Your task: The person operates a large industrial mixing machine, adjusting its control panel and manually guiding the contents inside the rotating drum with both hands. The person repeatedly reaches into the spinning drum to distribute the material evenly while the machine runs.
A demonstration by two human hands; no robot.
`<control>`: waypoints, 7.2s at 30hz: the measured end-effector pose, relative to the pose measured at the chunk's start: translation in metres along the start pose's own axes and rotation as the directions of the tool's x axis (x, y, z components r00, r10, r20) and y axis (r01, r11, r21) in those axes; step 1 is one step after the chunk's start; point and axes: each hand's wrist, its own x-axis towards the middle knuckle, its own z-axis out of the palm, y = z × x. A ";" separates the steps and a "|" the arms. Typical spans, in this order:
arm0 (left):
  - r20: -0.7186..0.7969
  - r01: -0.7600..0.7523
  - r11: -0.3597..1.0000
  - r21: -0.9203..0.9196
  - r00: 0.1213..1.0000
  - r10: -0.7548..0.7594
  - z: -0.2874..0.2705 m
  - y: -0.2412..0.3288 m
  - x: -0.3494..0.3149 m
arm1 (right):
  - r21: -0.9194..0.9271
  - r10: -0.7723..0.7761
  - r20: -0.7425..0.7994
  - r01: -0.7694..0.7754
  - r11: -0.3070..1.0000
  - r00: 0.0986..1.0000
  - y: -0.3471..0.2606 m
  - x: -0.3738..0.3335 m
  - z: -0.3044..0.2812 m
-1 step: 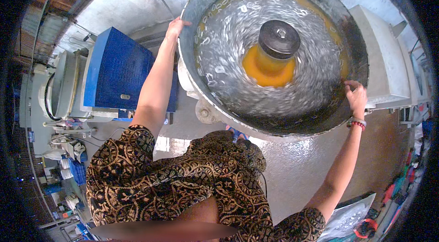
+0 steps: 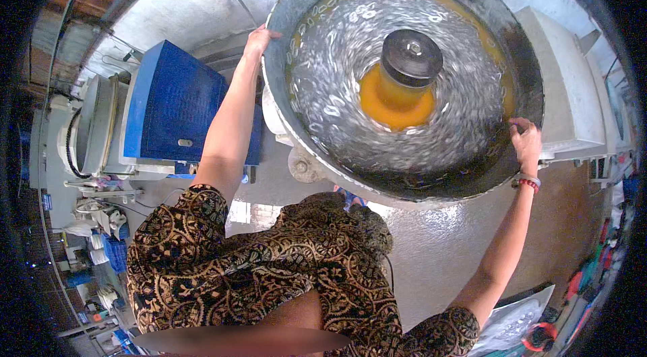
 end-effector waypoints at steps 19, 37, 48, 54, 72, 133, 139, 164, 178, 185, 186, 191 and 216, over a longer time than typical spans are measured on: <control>-0.155 -0.073 0.968 0.242 0.982 0.113 -0.004 -0.008 0.006 | 0.209 0.024 -0.019 -0.019 0.978 1.000 0.001 -0.002 -0.004; -0.169 -0.117 0.917 0.380 0.966 0.194 -0.013 -0.017 0.015 | 0.203 -0.028 -0.122 0.053 0.978 0.992 -0.011 -0.008 -0.007; -0.059 -0.143 0.954 0.262 0.985 0.164 -0.017 -0.013 0.010 | 0.271 0.096 -0.101 -0.065 0.960 0.990 -0.020 -0.016 -0.011; -0.014 -0.108 0.913 0.393 0.992 0.123 -0.023 -0.010 0.014 | 0.479 0.084 -0.208 0.027 0.877 0.975 -0.028 -0.015 -0.013; 0.061 -0.158 0.780 0.605 0.986 0.153 -0.022 -0.006 0.027 | -0.787 0.614 0.608 0.485 0.383 0.502 -0.030 0.027 0.041; 0.084 -0.254 0.866 0.431 0.967 0.241 -0.013 0.057 -0.031 | 0.726 -0.597 0.688 -0.408 0.554 0.413 -0.368 -0.065 0.153; 0.017 -0.157 0.807 0.569 0.984 0.179 -0.017 0.059 -0.017 | 0.636 -0.499 0.753 -0.672 0.380 0.430 -0.404 -0.045 0.182; -0.054 -0.094 0.850 0.519 0.988 0.142 -0.005 0.077 -0.031 | 0.787 -0.244 0.490 -0.545 -0.289 0.837 -0.496 0.089 0.246; -0.055 -0.145 0.865 0.480 0.979 0.195 -0.003 0.070 -0.035 | 0.856 -0.224 0.363 -0.419 -0.302 0.904 -0.488 0.167 0.278; -0.057 -0.153 0.876 0.457 0.978 0.201 -0.003 0.070 -0.035 | 0.859 -0.234 0.510 -0.507 0.077 0.828 -0.466 0.147 0.266; -0.059 -0.147 0.879 0.454 0.979 0.194 -0.003 0.070 -0.036 | 0.857 -0.185 0.515 -0.511 0.075 0.837 -0.461 0.159 0.264; -0.047 -0.145 0.875 0.461 0.981 0.187 -0.003 0.069 -0.034 | 0.975 0.079 0.041 -0.057 0.215 0.996 -0.474 0.245 0.279; -0.021 -0.297 0.938 -0.178 0.954 0.298 -0.006 0.054 -0.038 | -0.195 0.131 0.492 -0.038 0.980 0.861 -0.116 -0.024 -0.144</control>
